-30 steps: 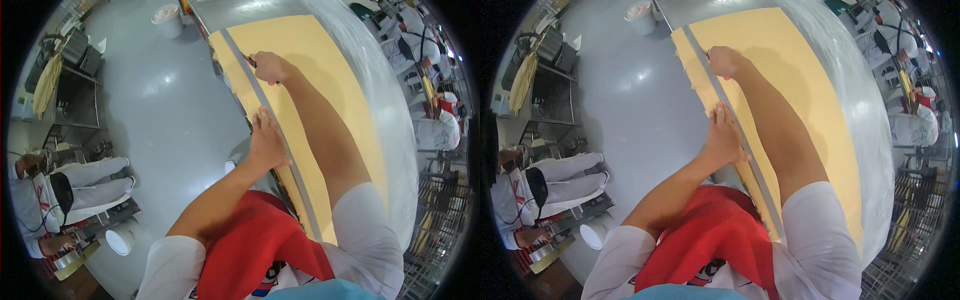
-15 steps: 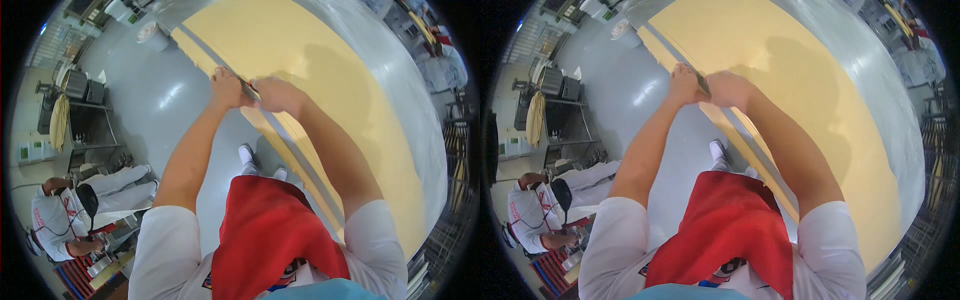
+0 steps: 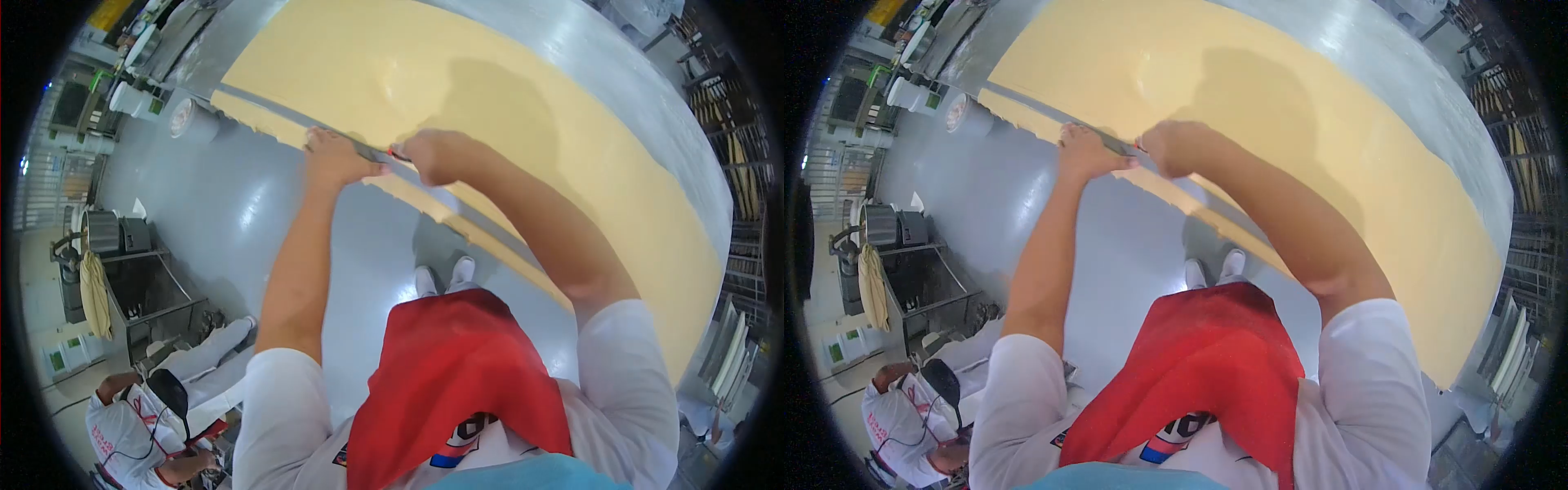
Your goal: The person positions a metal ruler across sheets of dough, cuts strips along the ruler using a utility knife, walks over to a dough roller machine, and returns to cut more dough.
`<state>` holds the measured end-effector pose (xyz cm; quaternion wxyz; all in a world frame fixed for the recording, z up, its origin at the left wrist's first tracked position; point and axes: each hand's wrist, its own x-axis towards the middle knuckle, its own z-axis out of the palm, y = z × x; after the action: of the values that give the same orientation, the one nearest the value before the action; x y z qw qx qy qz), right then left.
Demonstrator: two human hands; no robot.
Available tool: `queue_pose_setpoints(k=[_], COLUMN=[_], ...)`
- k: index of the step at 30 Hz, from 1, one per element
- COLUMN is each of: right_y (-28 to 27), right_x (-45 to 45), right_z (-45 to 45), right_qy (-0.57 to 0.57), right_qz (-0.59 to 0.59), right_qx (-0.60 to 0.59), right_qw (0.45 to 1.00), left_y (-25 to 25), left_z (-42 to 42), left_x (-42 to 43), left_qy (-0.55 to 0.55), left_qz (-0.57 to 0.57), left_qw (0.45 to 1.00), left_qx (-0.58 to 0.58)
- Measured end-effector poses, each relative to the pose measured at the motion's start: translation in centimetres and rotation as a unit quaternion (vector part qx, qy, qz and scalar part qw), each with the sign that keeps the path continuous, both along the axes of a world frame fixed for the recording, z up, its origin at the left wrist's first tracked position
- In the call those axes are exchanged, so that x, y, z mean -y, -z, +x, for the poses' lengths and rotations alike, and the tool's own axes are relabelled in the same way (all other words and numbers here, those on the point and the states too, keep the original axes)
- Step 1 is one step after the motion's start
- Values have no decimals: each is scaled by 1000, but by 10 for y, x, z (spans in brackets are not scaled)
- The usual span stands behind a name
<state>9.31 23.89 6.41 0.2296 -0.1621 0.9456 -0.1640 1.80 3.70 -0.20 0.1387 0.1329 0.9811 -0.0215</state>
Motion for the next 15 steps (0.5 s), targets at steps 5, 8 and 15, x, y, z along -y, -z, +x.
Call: queue_pose_setpoints(k=[5, 8, 15], right_y=[24, 20, -29], right_x=[-7, -25, -119], right_z=[4, 35, 187], right_qy=[-14, -8, 49], right_qz=[-3, -3, 43], right_qx=[-27, -5, 67], right_qw=[1000, 1000, 996], left_y=[-17, 4, -14], left_z=[68, 67, 66], left_x=[-49, -57, -68], left_qy=[19, -16, -32], left_qz=[23, 12, -32], left_qw=[999, 1000, 998], left_qx=[23, -8, 42])
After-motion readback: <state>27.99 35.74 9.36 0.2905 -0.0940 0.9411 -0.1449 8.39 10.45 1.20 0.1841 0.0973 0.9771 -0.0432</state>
